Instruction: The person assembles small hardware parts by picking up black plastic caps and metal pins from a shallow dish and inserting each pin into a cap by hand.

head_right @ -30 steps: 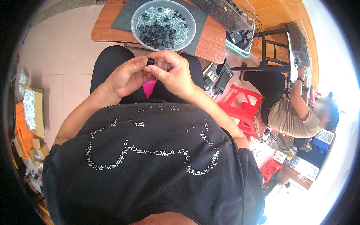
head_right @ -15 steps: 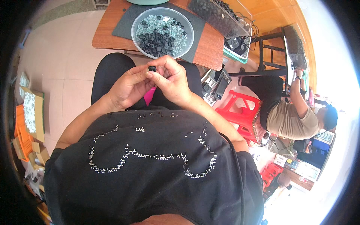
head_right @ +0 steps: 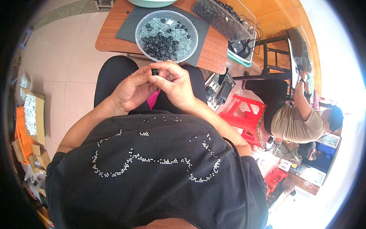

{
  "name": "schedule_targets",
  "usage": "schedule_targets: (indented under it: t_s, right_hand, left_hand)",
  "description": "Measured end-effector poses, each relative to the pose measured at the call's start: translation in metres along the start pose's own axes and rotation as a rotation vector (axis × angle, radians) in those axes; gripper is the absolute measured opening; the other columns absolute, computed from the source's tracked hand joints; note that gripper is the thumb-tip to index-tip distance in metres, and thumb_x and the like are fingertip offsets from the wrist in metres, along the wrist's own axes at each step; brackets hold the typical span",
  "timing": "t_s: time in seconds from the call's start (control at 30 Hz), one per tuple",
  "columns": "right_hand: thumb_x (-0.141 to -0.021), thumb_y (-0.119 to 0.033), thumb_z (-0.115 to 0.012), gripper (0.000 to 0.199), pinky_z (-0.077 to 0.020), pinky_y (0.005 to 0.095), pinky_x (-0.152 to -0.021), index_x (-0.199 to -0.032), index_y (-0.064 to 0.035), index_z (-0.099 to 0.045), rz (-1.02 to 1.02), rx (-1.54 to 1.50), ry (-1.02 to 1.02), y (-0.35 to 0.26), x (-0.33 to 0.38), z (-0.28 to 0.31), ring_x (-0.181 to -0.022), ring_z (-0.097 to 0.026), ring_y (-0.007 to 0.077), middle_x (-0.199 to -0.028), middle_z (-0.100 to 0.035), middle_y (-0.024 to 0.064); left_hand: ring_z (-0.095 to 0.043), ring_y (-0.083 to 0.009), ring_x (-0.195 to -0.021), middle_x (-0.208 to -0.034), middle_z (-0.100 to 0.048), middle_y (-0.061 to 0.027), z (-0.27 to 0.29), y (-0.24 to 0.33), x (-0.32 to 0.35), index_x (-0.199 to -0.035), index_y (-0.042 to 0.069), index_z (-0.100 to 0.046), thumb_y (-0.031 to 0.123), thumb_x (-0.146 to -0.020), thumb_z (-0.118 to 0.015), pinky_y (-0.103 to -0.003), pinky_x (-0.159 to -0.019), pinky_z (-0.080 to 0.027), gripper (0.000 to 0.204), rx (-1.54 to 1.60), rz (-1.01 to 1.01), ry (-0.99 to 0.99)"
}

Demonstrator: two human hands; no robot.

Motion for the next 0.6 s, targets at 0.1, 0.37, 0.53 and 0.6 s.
schedule_targets:
  t_s: [0.1, 0.37, 0.53, 0.6]
  right_hand:
    - [-0.080, 0.003, -0.068, 0.028, -0.0397, 0.0154, -0.057, -0.107, -0.0027, -0.062, 0.006, -0.037, 0.015, 0.0007, -0.0010, -0.0008, -0.069, -0.044, 0.0018, -0.083, -0.046, -0.0040]
    - [-0.084, 0.002, -0.063, 0.015, -0.0427, 0.0183, -0.069, -0.099, -0.0005, -0.059, 0.013, -0.120, 0.028, -0.0030, -0.0042, -0.0073, -0.080, -0.051, 0.0050, -0.092, -0.054, 0.0013]
    - [-0.085, 0.004, -0.060, 0.012, -0.0460, 0.0217, -0.074, -0.096, -0.0003, -0.058, -0.026, -0.180, 0.026, -0.0023, -0.0025, -0.0049, -0.083, -0.055, 0.0082, -0.097, -0.056, 0.0038]
    - [-0.085, 0.004, -0.060, 0.011, -0.0470, 0.0219, -0.069, -0.094, -0.0007, -0.057, -0.020, -0.159, 0.075, -0.0022, -0.0009, -0.0047, -0.079, -0.056, 0.0078, -0.091, -0.058, 0.0032]
  left_hand:
    - [-0.057, -0.0115, -0.098, -0.102, -0.062, -0.0030, -0.0010, -0.0003, -0.0001, -0.105, 0.006, -0.062, 0.014, -0.090, -0.058, -0.027, -0.094, -0.043, 0.017, 0.003, 0.016, 0.030]
    - [-0.052, -0.0102, -0.105, -0.108, -0.059, -0.0026, 0.0034, -0.0037, 0.0001, -0.109, 0.005, -0.060, 0.016, -0.091, -0.057, -0.027, -0.098, -0.038, 0.022, -0.041, 0.007, 0.086]
    - [-0.052, -0.0106, -0.105, -0.110, -0.058, -0.0028, 0.0036, -0.0062, -0.0011, -0.114, 0.004, -0.058, 0.016, -0.091, -0.056, -0.026, -0.097, -0.038, 0.027, -0.091, -0.004, 0.106]
    - [-0.052, -0.0111, -0.106, -0.111, -0.058, -0.0034, 0.0043, -0.0077, -0.0012, -0.117, 0.003, -0.057, 0.016, -0.091, -0.055, -0.027, -0.097, -0.038, 0.029, -0.115, 0.009, 0.079]
Point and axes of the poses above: each hand's wrist, its own x-axis away from the middle knuckle, its own z-axis out of the back of the hand, y = z × x, the point moved 5 cm from there along -x, towards the middle knuckle
